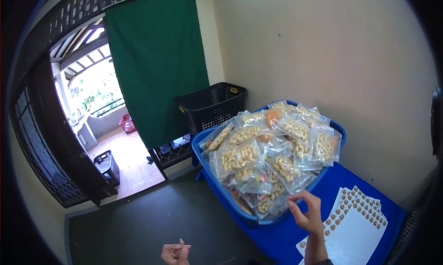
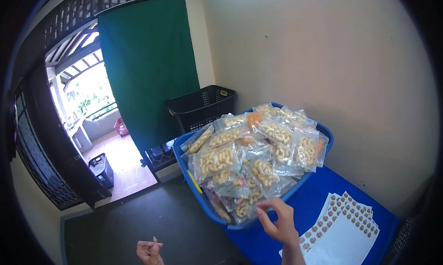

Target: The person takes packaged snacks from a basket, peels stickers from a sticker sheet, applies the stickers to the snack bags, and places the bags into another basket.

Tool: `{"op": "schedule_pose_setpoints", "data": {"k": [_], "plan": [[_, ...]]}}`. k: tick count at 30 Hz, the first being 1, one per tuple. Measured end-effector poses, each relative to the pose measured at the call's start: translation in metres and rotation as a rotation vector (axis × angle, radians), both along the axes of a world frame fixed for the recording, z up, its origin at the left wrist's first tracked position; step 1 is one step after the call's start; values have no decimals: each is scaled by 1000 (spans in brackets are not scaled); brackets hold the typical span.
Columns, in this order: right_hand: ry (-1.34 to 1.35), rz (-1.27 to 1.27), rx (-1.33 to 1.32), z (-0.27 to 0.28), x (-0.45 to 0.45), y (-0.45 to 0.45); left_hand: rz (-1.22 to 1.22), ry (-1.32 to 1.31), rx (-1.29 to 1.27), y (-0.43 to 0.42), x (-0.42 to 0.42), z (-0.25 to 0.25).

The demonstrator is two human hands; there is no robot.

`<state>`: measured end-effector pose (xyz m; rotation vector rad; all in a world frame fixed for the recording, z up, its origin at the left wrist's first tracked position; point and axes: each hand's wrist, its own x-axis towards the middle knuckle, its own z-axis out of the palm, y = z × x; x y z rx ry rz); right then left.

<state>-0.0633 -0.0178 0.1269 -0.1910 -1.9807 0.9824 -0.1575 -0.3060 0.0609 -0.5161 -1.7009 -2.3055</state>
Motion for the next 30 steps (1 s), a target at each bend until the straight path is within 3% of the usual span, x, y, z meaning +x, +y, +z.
{"op": "schedule_pose_setpoints", "data": {"k": [4,7,10,11,17,19,22,24,26,30], "plan": [[-141,66,220,19,-41,31,-121,-8,-17,19,-20,-9],[-392,119,479,19,-69,46,-236,-27,-5,30,-35,-6],[-516,61,645,10,-85,55,-281,20,48,47,-56,-4],[-626,88,628,8,-87,60,-296,21,52,51,-64,-1],[-658,-157,654,17,-104,73,-517,33,66,72,-124,-3],[-680,-248,692,19,-116,78,-501,83,412,97,-132,18],[-685,-398,799,15,-134,91,-647,111,497,110,-152,29],[-712,-284,730,14,-139,99,-743,206,508,117,-163,33],[-679,-325,751,15,-141,100,-992,287,577,121,-176,28],[-738,-342,791,25,-134,92,-1139,315,551,134,-188,45]]}}
